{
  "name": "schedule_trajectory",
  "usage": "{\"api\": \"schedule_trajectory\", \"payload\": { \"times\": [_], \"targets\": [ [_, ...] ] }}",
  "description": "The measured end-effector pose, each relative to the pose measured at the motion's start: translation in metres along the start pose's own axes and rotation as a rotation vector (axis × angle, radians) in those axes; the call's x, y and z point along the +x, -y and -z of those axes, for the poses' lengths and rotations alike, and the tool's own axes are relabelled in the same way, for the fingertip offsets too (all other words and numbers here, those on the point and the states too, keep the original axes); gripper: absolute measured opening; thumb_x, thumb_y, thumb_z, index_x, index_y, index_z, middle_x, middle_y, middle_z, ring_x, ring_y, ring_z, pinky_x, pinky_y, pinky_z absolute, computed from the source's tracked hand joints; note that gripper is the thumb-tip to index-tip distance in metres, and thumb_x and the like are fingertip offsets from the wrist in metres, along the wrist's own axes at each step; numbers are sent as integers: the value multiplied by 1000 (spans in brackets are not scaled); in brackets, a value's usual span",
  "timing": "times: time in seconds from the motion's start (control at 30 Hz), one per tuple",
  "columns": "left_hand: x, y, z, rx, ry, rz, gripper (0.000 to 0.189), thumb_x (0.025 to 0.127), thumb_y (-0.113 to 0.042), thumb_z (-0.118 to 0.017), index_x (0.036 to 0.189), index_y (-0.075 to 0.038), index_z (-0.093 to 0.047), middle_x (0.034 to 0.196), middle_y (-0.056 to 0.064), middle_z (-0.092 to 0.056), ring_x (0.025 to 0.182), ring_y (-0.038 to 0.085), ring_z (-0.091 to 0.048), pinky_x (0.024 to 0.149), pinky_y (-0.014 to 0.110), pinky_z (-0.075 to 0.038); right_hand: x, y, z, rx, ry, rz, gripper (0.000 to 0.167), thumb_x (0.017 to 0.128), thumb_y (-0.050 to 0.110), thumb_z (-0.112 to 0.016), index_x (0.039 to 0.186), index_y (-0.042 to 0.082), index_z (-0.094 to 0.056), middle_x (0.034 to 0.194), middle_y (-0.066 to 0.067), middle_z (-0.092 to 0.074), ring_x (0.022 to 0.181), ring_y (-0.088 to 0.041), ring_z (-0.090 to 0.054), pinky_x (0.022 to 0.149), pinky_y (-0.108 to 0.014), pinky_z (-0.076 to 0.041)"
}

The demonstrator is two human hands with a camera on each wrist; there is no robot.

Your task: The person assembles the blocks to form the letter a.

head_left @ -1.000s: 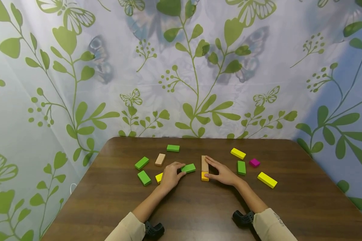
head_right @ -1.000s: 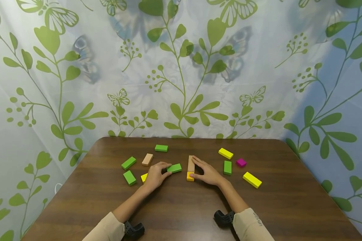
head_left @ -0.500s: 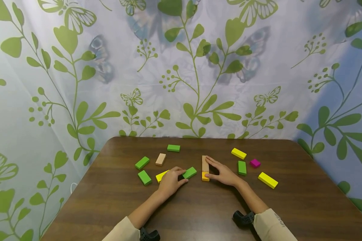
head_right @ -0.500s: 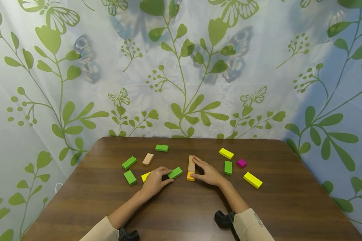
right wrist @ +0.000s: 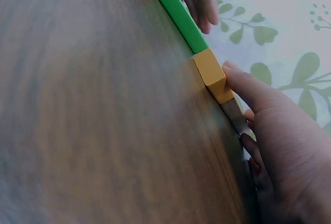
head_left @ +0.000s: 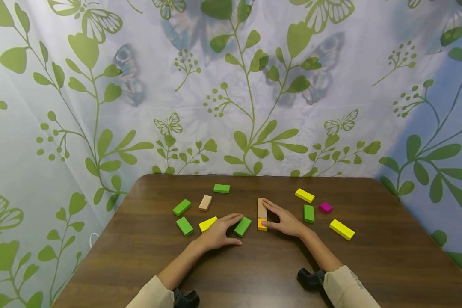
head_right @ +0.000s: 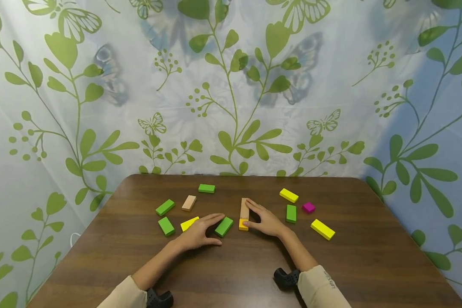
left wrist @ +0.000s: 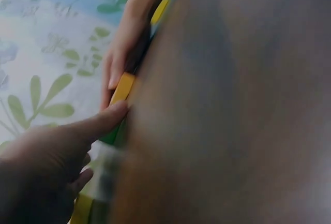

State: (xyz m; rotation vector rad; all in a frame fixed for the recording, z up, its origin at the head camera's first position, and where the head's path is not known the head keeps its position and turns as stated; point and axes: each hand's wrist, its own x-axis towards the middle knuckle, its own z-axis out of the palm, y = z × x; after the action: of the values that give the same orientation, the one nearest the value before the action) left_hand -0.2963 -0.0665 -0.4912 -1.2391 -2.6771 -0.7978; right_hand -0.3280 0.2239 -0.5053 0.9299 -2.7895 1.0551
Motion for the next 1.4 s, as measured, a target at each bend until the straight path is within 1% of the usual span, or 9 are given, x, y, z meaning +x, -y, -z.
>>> {"api": "schedule_trajectory", "payload": {
  "times": [0.1, 0.17, 0.27, 0.37, 0.73, 0.9, 1.03, 1.2, 1.4],
  "targets": [
    [5, 6, 8, -72, 117, -16, 82, 79, -38, -72, 143, -3, -33, 144, 11, -36, 130, 21, -36, 102, 37, -35, -1, -1, -1, -3, -1, 2, 78, 85, 47, -62, 145, 10, -30, 151, -6, -22, 135, -29, -24, 102, -56, -25],
    [7, 9, 11, -86, 161, -29, 82, 80, -37, -71, 143, -3, -32, 145, 11, -33, 131, 21, -34, 102, 36, -34, -1, -1, -1, -5, -2, -4, 78, 85, 48, -61, 146, 11, -29, 151, -6, -22, 135, -28, -24, 102, -56, -26],
    [11, 11, 13, -82, 204, -32, 79, 82, -38, -68, 144, -4, -31, 146, 11, -32, 132, 21, -32, 103, 36, -33, -1, -2, -1, -7, -6, -12, 78, 85, 48, -61, 146, 13, -29, 151, -4, -22, 135, -27, -24, 102, -56, -26],
    [13, 12, 14, -82, 226, -9, 76, 83, -38, -67, 143, -6, -33, 146, 12, -33, 133, 22, -30, 103, 37, -32, 0, -3, -2, -7, -6, -14, 78, 84, 49, -61, 146, 13, -29, 151, -2, -21, 135, -27, -24, 102, -56, -26],
    [18, 11, 13, -49, 222, 2, 69, 82, -38, -69, 140, -11, -42, 142, 12, -39, 129, 22, -37, 101, 39, -36, 1, -3, -1, -2, -7, -12, 77, 85, 49, -61, 146, 14, -30, 152, 0, -21, 135, -26, -23, 102, -56, -26],
    [13, 5, 10, -55, 208, -43, 69, 80, -40, -70, 137, -11, -46, 139, 11, -44, 128, 21, -39, 99, 38, -38, 2, -3, -2, -17, -6, -10, 77, 85, 49, -61, 146, 14, -29, 152, -2, -21, 135, -27, -24, 101, -56, -27],
    [7, -2, 5, -58, 189, -88, 68, 80, -43, -70, 135, -11, -48, 135, 7, -49, 122, 17, -45, 97, 32, -40, 2, -2, -3, -15, 2, 3, 78, 85, 49, -60, 146, 13, -28, 151, -5, -21, 135, -28, -24, 101, -57, -27],
    [0, -8, -1, -106, 160, -109, 66, 78, -42, -72, 133, -12, -51, 129, -2, -54, 115, 9, -50, 93, 26, -42, 0, -2, -2, -6, 2, -9, 78, 85, 50, -60, 146, 13, -29, 152, -3, -21, 135, -26, -24, 102, -56, -26],
    [-6, -11, -2, -191, 175, -124, 67, 78, -40, -73, 133, -13, -48, 132, -2, -51, 121, 10, -45, 98, 30, -39, 0, -2, -1, -12, -4, -15, 78, 84, 50, -61, 146, 13, -30, 151, 0, -22, 135, -26, -24, 102, -55, -26]
  ]
}}
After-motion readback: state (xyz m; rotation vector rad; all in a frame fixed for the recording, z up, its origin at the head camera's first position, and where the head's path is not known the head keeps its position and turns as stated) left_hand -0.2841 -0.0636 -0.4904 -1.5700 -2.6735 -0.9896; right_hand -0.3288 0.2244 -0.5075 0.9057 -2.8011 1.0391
